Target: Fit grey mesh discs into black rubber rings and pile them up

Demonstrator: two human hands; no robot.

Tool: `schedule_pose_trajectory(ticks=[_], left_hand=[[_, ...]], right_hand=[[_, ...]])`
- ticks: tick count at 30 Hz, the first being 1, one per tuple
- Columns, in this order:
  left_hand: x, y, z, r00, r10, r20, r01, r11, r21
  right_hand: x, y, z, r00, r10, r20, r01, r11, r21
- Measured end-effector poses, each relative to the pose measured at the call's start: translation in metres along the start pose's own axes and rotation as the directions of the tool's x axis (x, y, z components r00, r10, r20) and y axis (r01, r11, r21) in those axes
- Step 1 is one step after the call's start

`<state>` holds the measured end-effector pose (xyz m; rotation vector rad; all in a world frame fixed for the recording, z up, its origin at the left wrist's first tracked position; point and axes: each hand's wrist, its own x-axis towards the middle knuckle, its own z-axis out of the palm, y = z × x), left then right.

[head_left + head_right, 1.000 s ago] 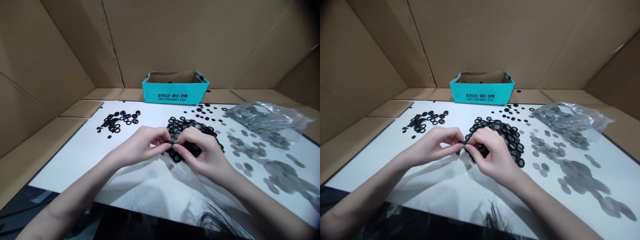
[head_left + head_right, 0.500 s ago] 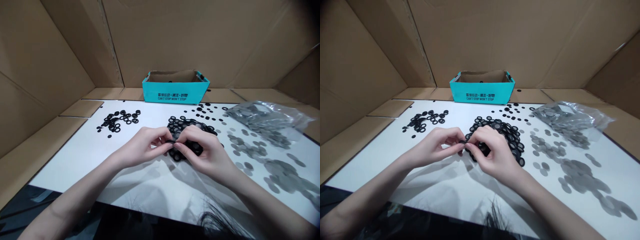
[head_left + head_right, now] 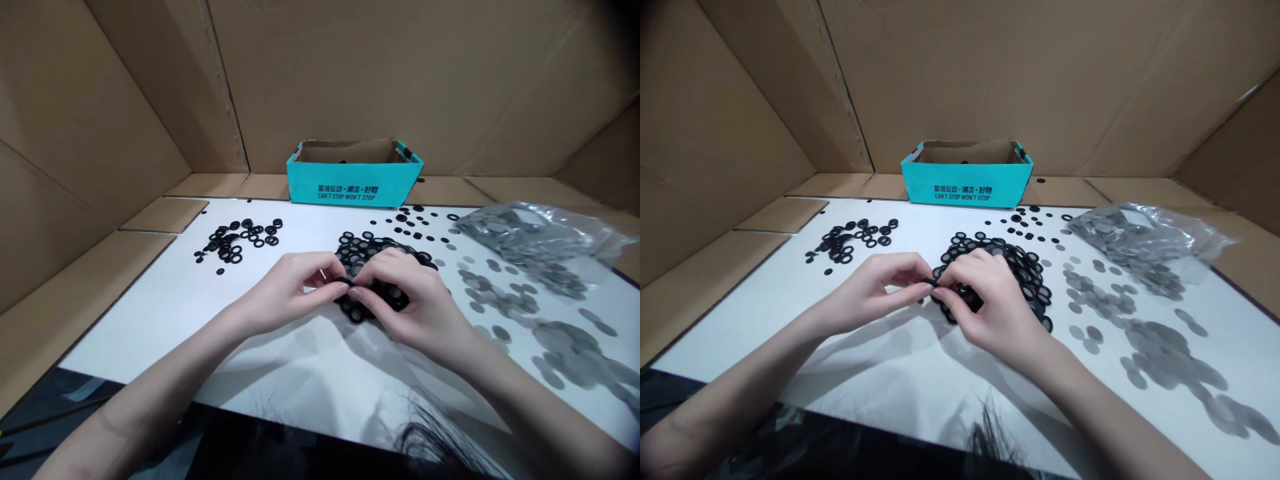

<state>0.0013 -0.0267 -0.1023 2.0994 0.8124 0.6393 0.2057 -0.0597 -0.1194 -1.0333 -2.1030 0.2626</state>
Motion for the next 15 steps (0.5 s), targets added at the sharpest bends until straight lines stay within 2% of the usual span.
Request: schedule_pose_trajectory(ticks=[4, 9, 15], left_hand=[[-0.0004, 0.0024, -0.0012, 0.999, -0.006, 0.051, 0.004, 1.0, 0.024], [-0.0006, 0.0021, -0.0041, 0.994, 0.052, 0.097, -0.064, 0.991, 0.119], [-0.0018, -0.0026, -0.0002, 0.996, 0.064, -0.055, -0.061, 0.997, 0.044]], right_hand=[[-0.0007, -0.0031, -0.0003, 1.0, 0.01, 0.0, -0.01, 0.998, 0.057], [-0.0029, -0.0037, 0.0046, 0.998, -0.049, -0.03, 0.05, 0.998, 0.028], [-0.0021, -0.0022, 0.0046, 1.0, -0.01, -0.024, 0.011, 1.0, 0.026]])
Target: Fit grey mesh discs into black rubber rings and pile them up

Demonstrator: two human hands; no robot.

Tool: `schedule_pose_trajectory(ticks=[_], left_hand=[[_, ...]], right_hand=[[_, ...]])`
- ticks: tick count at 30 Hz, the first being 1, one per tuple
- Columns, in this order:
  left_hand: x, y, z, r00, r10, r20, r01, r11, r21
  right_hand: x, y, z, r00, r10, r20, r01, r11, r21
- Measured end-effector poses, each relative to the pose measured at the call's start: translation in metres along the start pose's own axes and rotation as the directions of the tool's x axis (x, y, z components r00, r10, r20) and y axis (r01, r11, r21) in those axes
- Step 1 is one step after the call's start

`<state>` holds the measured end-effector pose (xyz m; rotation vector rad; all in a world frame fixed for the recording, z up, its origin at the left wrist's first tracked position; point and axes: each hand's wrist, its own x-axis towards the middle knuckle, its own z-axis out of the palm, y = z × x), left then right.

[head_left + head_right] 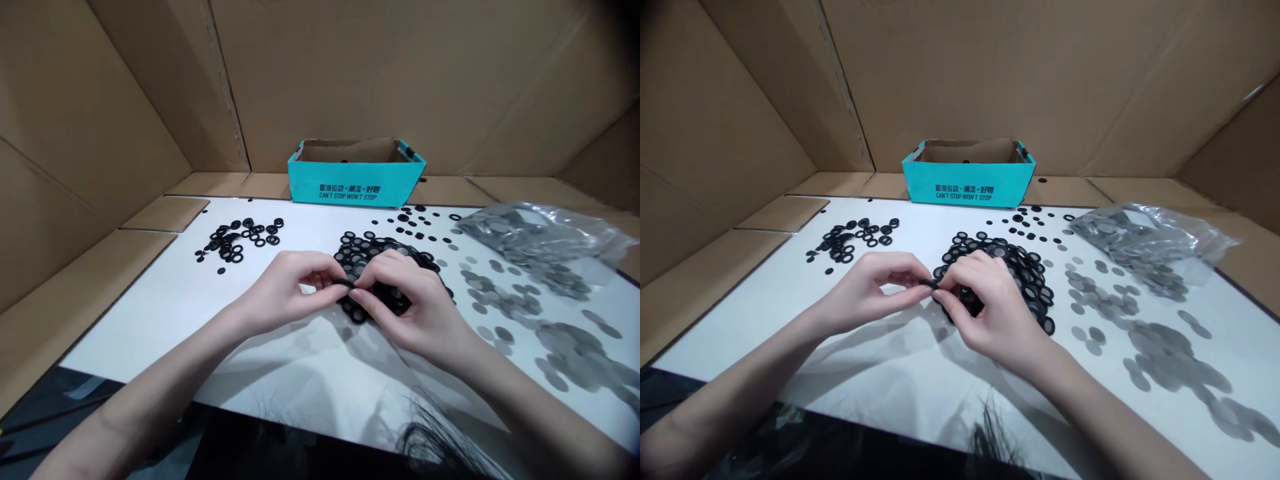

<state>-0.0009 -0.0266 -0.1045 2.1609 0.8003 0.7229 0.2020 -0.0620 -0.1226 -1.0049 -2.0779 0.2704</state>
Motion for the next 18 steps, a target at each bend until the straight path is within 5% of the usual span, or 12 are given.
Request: schedule_pose_trajectory(ticks=[10, 18], left_hand=[[-0.0002, 0.004, 0.0067, 0.996, 0.064, -0.067, -0.067, 0.997, -0.032], [0.0012, 0.0058, -0.0019, 0.998, -0.011, 0.056, 0.011, 1.0, -0.01]], right_hand=[[0.0033, -0.0045, -0.0068, 0.999, 0.045, -0.007, -0.044, 0.995, 0.092], [0.0003, -0.0027, -0.0027, 0.999, -0.004, -0.035, 0.006, 0.997, 0.076]])
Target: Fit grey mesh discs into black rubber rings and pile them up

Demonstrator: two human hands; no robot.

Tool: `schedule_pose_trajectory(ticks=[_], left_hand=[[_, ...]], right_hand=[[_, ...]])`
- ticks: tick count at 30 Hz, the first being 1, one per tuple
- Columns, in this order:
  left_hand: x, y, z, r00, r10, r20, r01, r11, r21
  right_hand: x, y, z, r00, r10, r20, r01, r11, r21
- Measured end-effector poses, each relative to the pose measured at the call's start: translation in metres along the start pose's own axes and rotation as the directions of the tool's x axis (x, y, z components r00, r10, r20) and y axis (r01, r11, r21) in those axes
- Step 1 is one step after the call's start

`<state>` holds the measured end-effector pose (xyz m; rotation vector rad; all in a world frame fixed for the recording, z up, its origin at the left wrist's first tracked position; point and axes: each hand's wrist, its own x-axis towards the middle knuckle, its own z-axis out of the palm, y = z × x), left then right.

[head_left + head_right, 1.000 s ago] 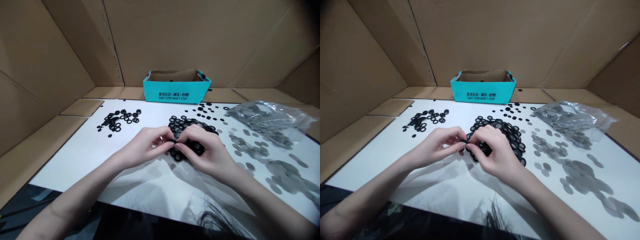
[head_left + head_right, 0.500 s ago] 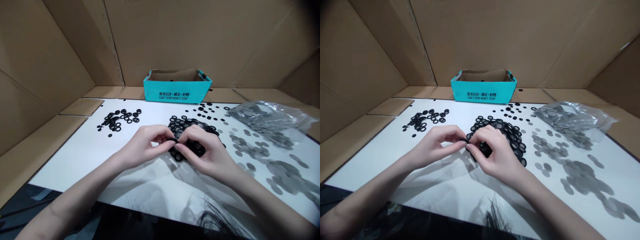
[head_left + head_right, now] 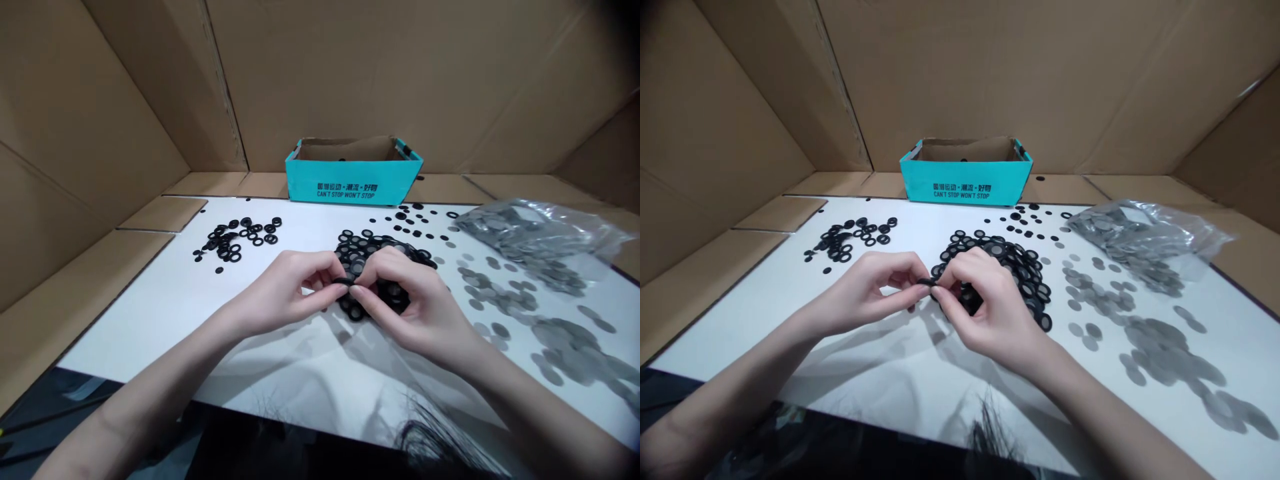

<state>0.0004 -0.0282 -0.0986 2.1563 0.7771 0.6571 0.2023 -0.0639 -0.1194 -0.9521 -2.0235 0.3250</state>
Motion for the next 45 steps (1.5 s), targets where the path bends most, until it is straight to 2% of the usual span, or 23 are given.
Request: schedule_pose_trajectory(ticks=[3, 7, 9, 11, 13, 15, 21, 26, 30, 34, 37, 40, 45], left_hand=[[-0.001, -0.002, 0.0, 1.0, -0.018, -0.002, 0.018, 0.999, 0.046], [-0.002, -0.006, 0.002, 0.998, 0.034, -0.057, -0.032, 0.999, 0.03], [-0.002, -0.008, 0.003, 0.992, 0.092, -0.086, -0.092, 0.996, 0.002], [-0.002, -0.009, 0.003, 0.978, 0.172, -0.118, -0.173, 0.985, 0.005], [-0.001, -0.008, 0.004, 0.954, 0.262, -0.146, -0.256, 0.965, 0.06], [-0.001, -0.006, 0.004, 0.925, 0.342, -0.165, -0.32, 0.936, 0.145], [0.0, -0.001, 0.009, 0.844, 0.495, -0.207, -0.425, 0.852, 0.306], [0.001, -0.001, 0.011, 0.81, 0.542, -0.223, -0.452, 0.82, 0.352], [0.001, -0.004, 0.01, 0.795, 0.56, -0.233, -0.478, 0.815, 0.327], [0.0, -0.002, 0.009, 0.81, 0.533, -0.245, -0.468, 0.838, 0.279], [0.0, 0.003, 0.007, 0.854, 0.448, -0.266, -0.395, 0.89, 0.229], [-0.002, 0.006, 0.007, 0.901, 0.375, -0.218, -0.329, 0.918, 0.223], [-0.002, 0.005, 0.006, 0.925, 0.33, -0.189, -0.279, 0.926, 0.254]], right_hand=[[-0.001, 0.002, 0.002, 0.999, 0.003, 0.034, -0.001, 0.998, -0.056], [0.001, 0.004, 0.0, 0.999, 0.029, 0.032, -0.027, 0.997, -0.066], [0.002, 0.003, -0.002, 0.995, 0.093, 0.028, -0.093, 0.996, 0.01], [0.004, 0.002, -0.004, 0.977, 0.202, 0.065, -0.21, 0.968, 0.139], [0.005, 0.0, -0.005, 0.948, 0.294, 0.127, -0.318, 0.91, 0.266], [0.005, -0.002, -0.006, 0.929, 0.331, 0.164, -0.368, 0.865, 0.34], [0.004, -0.003, -0.007, 0.941, 0.303, 0.154, -0.34, 0.851, 0.401], [0.003, -0.003, -0.009, 0.933, 0.299, 0.199, -0.358, 0.807, 0.47], [0.002, -0.004, -0.009, 0.919, 0.299, 0.258, -0.394, 0.735, 0.552], [0.003, -0.006, -0.007, 0.898, 0.365, 0.246, -0.439, 0.692, 0.574], [0.004, -0.009, -0.004, 0.913, 0.382, 0.145, -0.402, 0.778, 0.484], [0.004, -0.01, -0.003, 0.943, 0.33, 0.036, -0.321, 0.878, 0.355], [0.002, -0.009, -0.002, 0.972, 0.235, 0.009, -0.229, 0.937, 0.265]])
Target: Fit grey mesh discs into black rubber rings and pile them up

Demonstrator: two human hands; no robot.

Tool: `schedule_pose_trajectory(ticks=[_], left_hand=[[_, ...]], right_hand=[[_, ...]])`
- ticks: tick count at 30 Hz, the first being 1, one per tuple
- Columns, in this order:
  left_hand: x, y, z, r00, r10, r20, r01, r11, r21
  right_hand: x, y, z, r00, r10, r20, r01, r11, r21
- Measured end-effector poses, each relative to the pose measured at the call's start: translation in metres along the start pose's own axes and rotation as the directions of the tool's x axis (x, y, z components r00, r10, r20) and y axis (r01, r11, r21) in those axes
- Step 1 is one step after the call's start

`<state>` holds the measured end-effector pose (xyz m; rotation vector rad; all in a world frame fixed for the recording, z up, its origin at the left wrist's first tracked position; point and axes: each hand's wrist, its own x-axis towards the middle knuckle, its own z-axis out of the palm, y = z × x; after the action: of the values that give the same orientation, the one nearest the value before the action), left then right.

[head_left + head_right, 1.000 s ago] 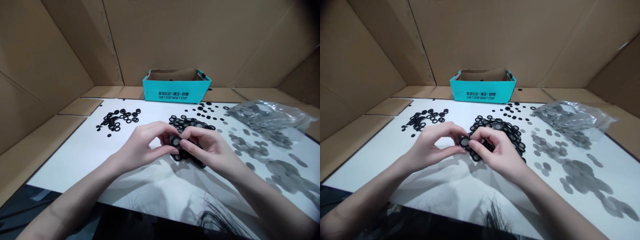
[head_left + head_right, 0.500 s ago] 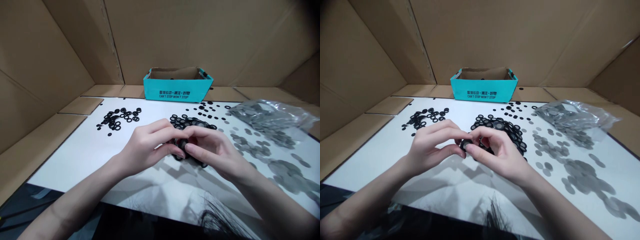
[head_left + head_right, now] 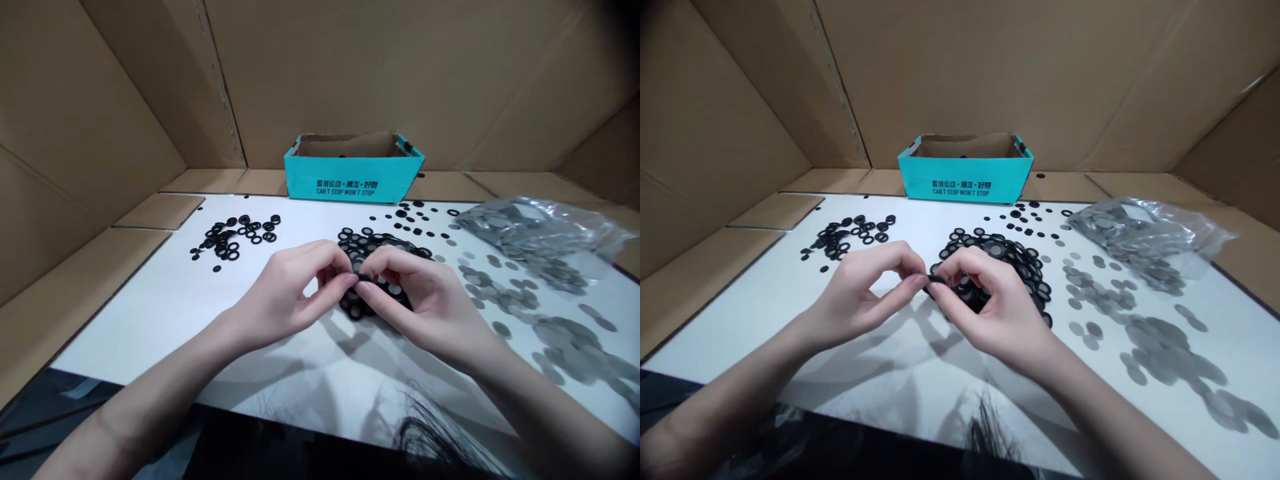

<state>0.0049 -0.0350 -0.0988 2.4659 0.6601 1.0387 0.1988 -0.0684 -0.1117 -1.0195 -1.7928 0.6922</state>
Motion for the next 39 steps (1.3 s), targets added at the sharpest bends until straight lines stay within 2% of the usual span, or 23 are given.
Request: schedule_pose_trajectory(ticks=[4, 9, 12, 14, 17, 19, 24, 29, 34, 39], left_hand=[[0.0, -0.004, 0.001, 1.0, -0.014, 0.01, 0.014, 1.0, -0.006], [-0.002, -0.008, 0.002, 0.999, 0.046, -0.029, -0.046, 0.999, -0.02], [-0.001, -0.006, 0.003, 0.993, 0.082, -0.084, -0.081, 0.997, 0.011], [-0.001, -0.004, 0.003, 0.994, 0.055, -0.092, -0.053, 0.998, 0.021], [0.0, -0.001, 0.003, 1.0, 0.001, -0.007, -0.001, 1.0, 0.015], [-0.001, 0.0, 0.002, 0.999, -0.016, 0.039, 0.016, 1.0, 0.016], [0.0, -0.001, -0.001, 0.998, -0.017, 0.064, 0.018, 1.0, -0.014], [0.001, -0.004, -0.003, 0.998, -0.015, 0.059, 0.02, 0.996, -0.084], [0.0, -0.01, -0.002, 0.999, -0.007, 0.053, 0.015, 0.987, -0.162], [0.0, -0.012, 0.0, 0.999, 0.032, -0.013, -0.033, 0.994, -0.103]], right_hand=[[0.0, 0.001, 0.0, 1.0, 0.004, -0.013, -0.004, 1.0, -0.011], [0.0, -0.001, 0.0, 0.983, 0.183, 0.004, -0.182, 0.978, 0.102], [0.0, -0.002, 0.0, 0.978, 0.207, 0.008, -0.206, 0.972, 0.115], [0.001, -0.002, 0.001, 0.985, 0.169, -0.026, -0.167, 0.984, 0.063], [0.001, -0.002, 0.001, 0.995, 0.082, -0.058, -0.084, 0.996, -0.032], [0.0, -0.001, 0.001, 0.998, 0.038, -0.05, -0.042, 0.997, -0.072], [-0.001, -0.001, 0.0, 0.999, -0.048, 0.005, 0.048, 0.995, -0.089], [-0.001, -0.003, -0.002, 0.988, -0.147, 0.04, 0.15, 0.984, -0.094], [-0.001, -0.004, -0.002, 0.966, -0.259, -0.012, 0.251, 0.948, -0.196], [0.0, -0.004, -0.002, 0.945, -0.324, -0.038, 0.297, 0.904, -0.307]])
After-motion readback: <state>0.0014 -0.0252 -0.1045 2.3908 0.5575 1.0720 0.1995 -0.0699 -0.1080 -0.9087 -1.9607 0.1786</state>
